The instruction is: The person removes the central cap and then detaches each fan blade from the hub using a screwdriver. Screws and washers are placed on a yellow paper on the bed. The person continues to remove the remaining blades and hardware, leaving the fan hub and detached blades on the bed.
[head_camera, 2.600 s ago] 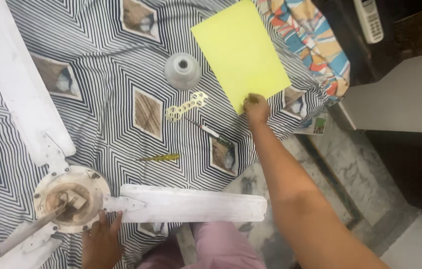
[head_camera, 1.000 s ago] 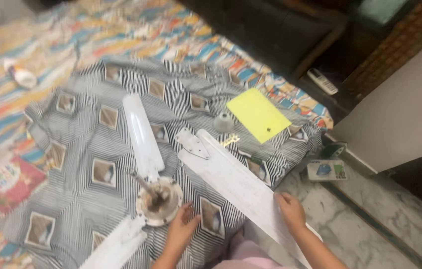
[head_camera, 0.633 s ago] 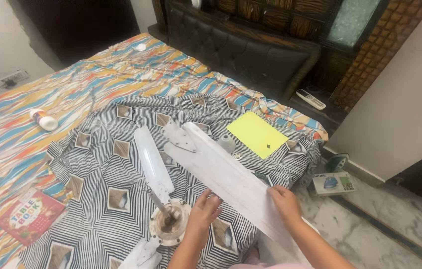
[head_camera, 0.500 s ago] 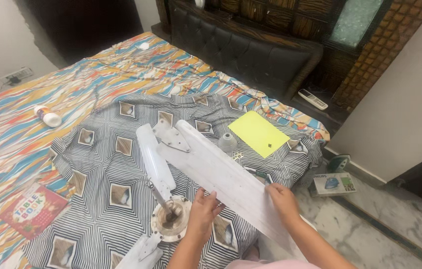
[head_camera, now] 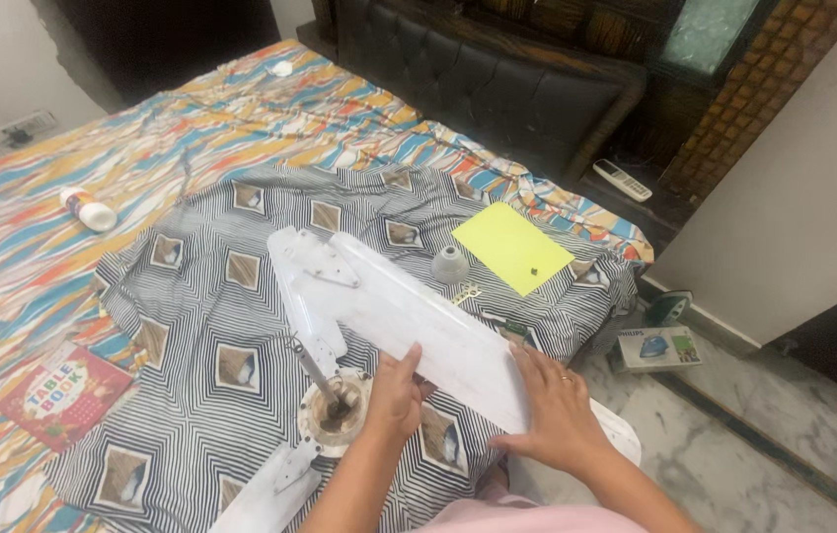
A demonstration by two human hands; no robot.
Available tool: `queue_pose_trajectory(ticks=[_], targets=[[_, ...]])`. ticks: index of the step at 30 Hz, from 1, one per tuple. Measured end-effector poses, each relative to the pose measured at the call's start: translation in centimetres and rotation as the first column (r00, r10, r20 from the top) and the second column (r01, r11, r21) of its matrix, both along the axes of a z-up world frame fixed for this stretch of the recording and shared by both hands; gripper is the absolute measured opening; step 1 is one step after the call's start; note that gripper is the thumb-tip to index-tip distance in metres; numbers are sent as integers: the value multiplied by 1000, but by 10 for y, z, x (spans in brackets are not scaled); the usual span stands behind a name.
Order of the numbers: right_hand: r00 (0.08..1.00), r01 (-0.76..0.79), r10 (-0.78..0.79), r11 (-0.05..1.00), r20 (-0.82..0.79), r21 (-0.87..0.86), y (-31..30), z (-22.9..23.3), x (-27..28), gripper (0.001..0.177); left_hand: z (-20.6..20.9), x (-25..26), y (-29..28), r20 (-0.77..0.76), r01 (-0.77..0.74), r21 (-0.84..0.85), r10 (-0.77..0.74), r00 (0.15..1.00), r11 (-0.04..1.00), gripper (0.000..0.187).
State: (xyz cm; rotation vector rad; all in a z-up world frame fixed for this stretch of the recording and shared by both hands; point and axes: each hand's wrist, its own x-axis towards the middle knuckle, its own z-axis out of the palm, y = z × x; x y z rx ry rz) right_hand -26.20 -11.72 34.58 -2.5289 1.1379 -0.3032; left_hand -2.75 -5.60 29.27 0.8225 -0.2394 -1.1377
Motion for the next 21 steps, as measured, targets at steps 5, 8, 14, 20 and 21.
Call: queue_pose_trajectory(ticks=[5,8,14,20,21], targets=[[994,45,-41,998,-105,36,4,16,4,144,10,4,-10,55,20,53,-23,998,998,51],[977,164,-142,978,-161,130,-2,9,8,131,20,7,-18,86,33,80,-40,995,996,53],[959,197,-225,966,172,169,-16,-15,22,118,26,33,-52,186,100,219,-142,972,971,58],[941,292,-324,924,98,247,-60,-34,32,117,-4,37,-79,121,73,387,-129,984,919,70],[940,301,-331,920,84,252,-73,-38,34,115,-13,38,-80,116,66,443,-130,985,894,71]])
